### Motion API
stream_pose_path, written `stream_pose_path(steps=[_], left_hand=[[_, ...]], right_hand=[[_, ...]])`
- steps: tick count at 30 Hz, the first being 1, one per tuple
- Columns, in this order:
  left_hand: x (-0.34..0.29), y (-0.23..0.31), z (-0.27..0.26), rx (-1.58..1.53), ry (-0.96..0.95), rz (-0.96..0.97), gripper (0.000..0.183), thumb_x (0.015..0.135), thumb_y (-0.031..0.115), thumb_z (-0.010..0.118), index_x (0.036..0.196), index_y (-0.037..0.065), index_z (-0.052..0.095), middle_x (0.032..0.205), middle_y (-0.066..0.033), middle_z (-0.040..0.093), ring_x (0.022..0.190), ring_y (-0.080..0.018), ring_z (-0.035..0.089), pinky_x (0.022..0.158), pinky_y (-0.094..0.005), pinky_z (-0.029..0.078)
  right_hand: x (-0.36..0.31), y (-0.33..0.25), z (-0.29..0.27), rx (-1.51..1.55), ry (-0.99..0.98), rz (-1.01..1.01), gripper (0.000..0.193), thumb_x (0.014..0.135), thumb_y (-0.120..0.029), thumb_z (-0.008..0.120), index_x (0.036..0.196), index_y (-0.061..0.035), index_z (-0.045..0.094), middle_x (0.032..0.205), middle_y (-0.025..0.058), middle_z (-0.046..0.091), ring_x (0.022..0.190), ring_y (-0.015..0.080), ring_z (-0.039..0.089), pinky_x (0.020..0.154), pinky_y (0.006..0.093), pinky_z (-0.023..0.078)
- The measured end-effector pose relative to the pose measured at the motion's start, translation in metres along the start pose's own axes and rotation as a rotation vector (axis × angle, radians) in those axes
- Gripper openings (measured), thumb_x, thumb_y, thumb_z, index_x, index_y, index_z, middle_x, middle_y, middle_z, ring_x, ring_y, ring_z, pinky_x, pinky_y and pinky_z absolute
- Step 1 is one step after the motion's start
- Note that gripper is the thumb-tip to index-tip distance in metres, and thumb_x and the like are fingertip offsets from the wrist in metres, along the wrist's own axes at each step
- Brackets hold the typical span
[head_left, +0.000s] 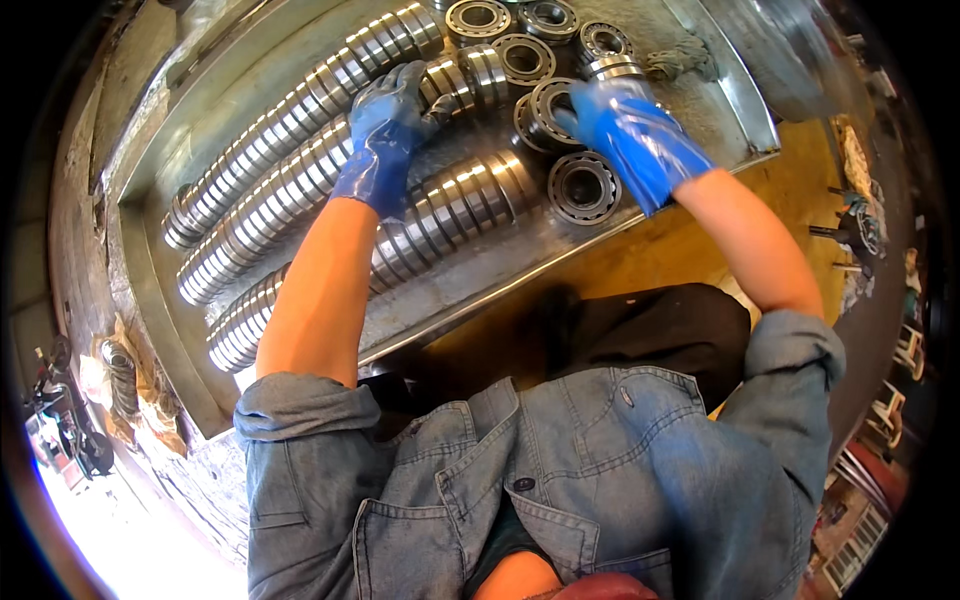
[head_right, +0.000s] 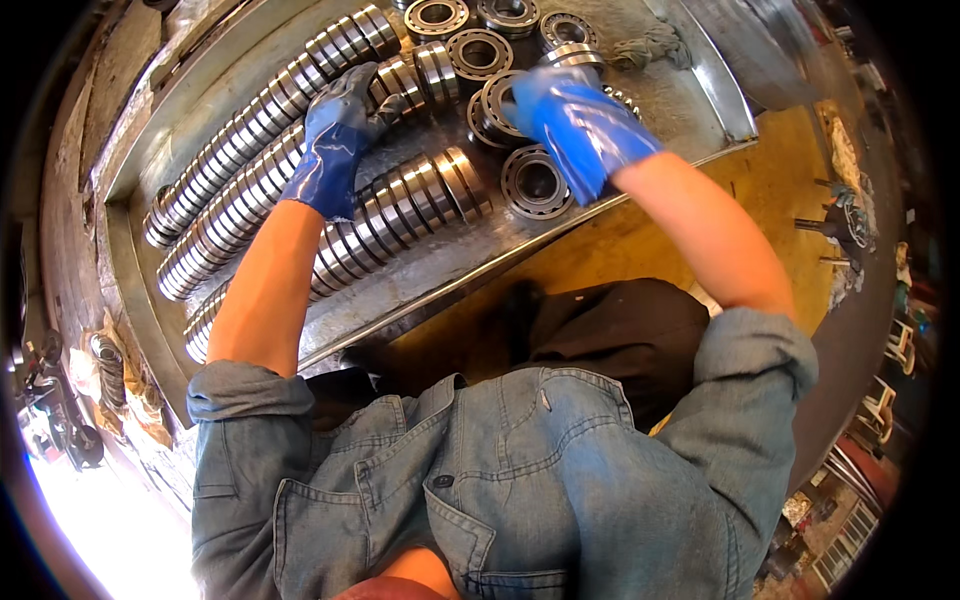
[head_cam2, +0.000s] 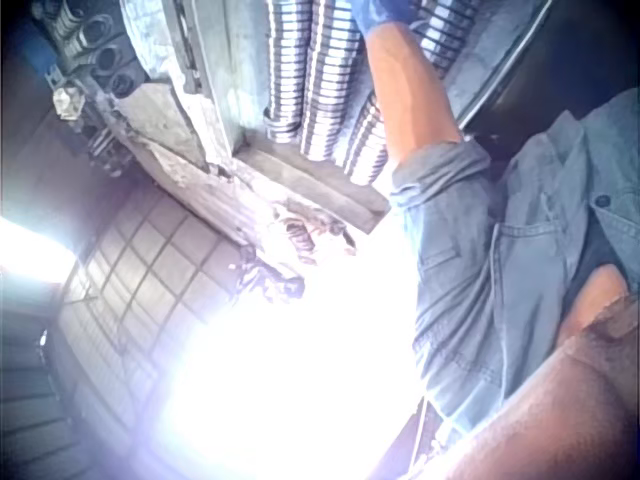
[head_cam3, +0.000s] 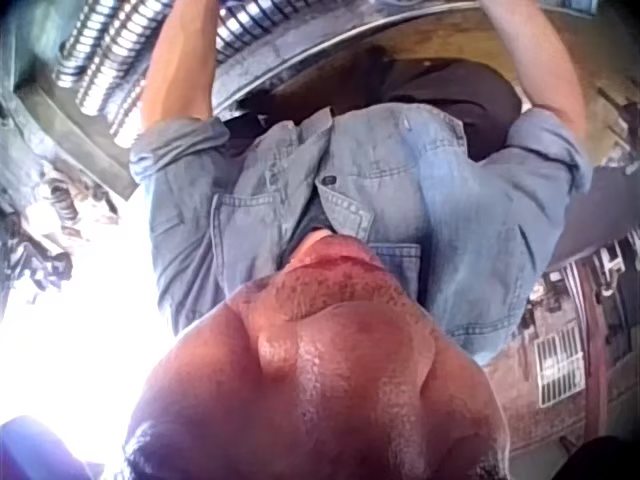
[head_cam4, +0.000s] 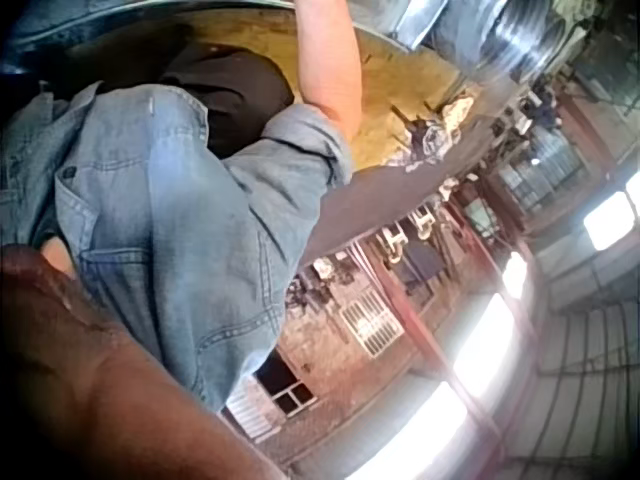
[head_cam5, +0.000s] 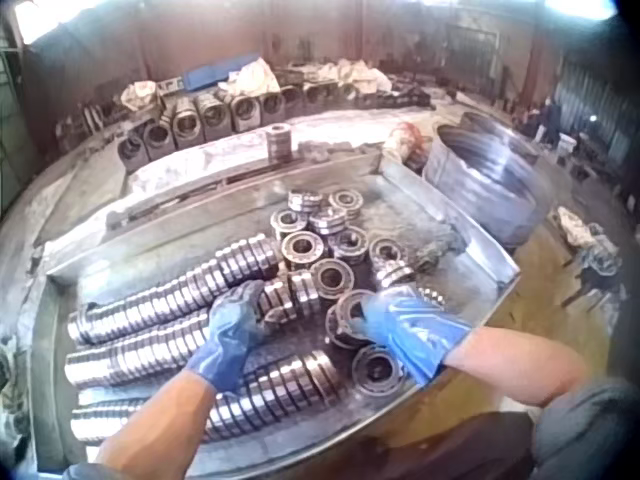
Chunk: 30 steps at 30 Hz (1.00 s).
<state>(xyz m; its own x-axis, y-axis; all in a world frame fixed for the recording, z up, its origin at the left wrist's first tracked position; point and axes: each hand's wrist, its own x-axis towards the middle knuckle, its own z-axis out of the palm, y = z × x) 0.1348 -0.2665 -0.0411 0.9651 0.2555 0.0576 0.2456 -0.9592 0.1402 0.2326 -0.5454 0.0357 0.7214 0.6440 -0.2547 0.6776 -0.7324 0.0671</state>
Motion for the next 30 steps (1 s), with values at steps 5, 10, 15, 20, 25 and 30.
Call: stream_pose_path(steps=[5,10,15,20,25,30], left_hand=[[-0.001,0.009,-0.015,-0.075,-0.08,0.002,0.081,0.091,0.066,0.066,0.155,0.019,0.045,0.158,-0.007,0.05,0.142,-0.031,0.051,0.12,-0.0458,0.039],[0.001,0.001,0.0,-0.184,0.185,0.186,0.077,0.089,0.059,0.071,0.149,0.015,0.052,0.138,-0.012,0.066,0.121,-0.0333,0.066,0.104,-0.0432,0.053],[0.002,-0.01,0.003,-0.231,0.113,0.136,0.078,0.087,0.057,0.075,0.149,0.015,0.054,0.124,-0.0157,0.073,0.106,-0.0326,0.072,0.094,-0.0434,0.057],[0.002,-0.017,0.002,-0.406,0.058,0.084,0.079,0.09,0.059,0.071,0.149,0.009,0.053,0.146,-0.0181,0.06,0.136,-0.035,0.056,0.115,-0.0418,0.046],[-0.053,0.073,-0.05,-0.291,-0.122,0.188,0.071,0.089,0.039,0.079,0.149,0.013,0.053,0.153,-0.0136,0.055,0.14,-0.0315,0.053,0.119,-0.0434,0.044],[-0.073,0.095,0.01,-0.312,0.014,0.57,0.067,0.086,0.032,0.082,0.145,0.013,0.056,0.146,-0.0108,0.062,0.137,-0.031,0.057,0.113,-0.0434,0.049]], right_hand=[[-0.074,0.032,0.011,0.085,-0.243,-0.127,0.061,0.099,-0.056,0.057,0.109,0.0023,0.073,0.093,0.0293,0.072,0.09,0.0418,0.072,0.081,0.0522,0.055],[-0.077,0.054,0.039,0.317,-0.212,-0.074,0.058,0.102,-0.054,0.056,0.094,0.001,0.072,0.096,0.0257,0.071,0.091,0.0414,0.069,0.084,0.0494,0.053],[-0.076,0.064,0.05,0.778,-0.356,0.054,0.08,0.092,-0.073,0.061,0.115,0.0041,0.066,0.1,0.0183,0.072,0.087,0.0303,0.07,0.078,0.0394,0.055],[-0.071,0.052,0.071,1.107,-0.481,0.174,0.094,0.089,-0.068,0.07,0.143,0.0053,0.049,0.109,0.0173,0.071,0.09,0.0216,0.07,0.074,0.0335,0.059],[-0.067,0.055,0.071,1.266,-0.451,0.224,0.076,0.096,-0.058,0.067,0.143,0.0007,0.052,0.12,0.0154,0.068,0.09,0.019,0.069,0.072,0.0297,0.058],[-0.057,0.008,0.049,1.273,-0.15,-0.126,0.053,0.101,-0.044,0.065,0.135,-0.0035,0.062,0.118,0.0114,0.071,0.102,0.02,0.069,0.087,0.0318,0.055]])
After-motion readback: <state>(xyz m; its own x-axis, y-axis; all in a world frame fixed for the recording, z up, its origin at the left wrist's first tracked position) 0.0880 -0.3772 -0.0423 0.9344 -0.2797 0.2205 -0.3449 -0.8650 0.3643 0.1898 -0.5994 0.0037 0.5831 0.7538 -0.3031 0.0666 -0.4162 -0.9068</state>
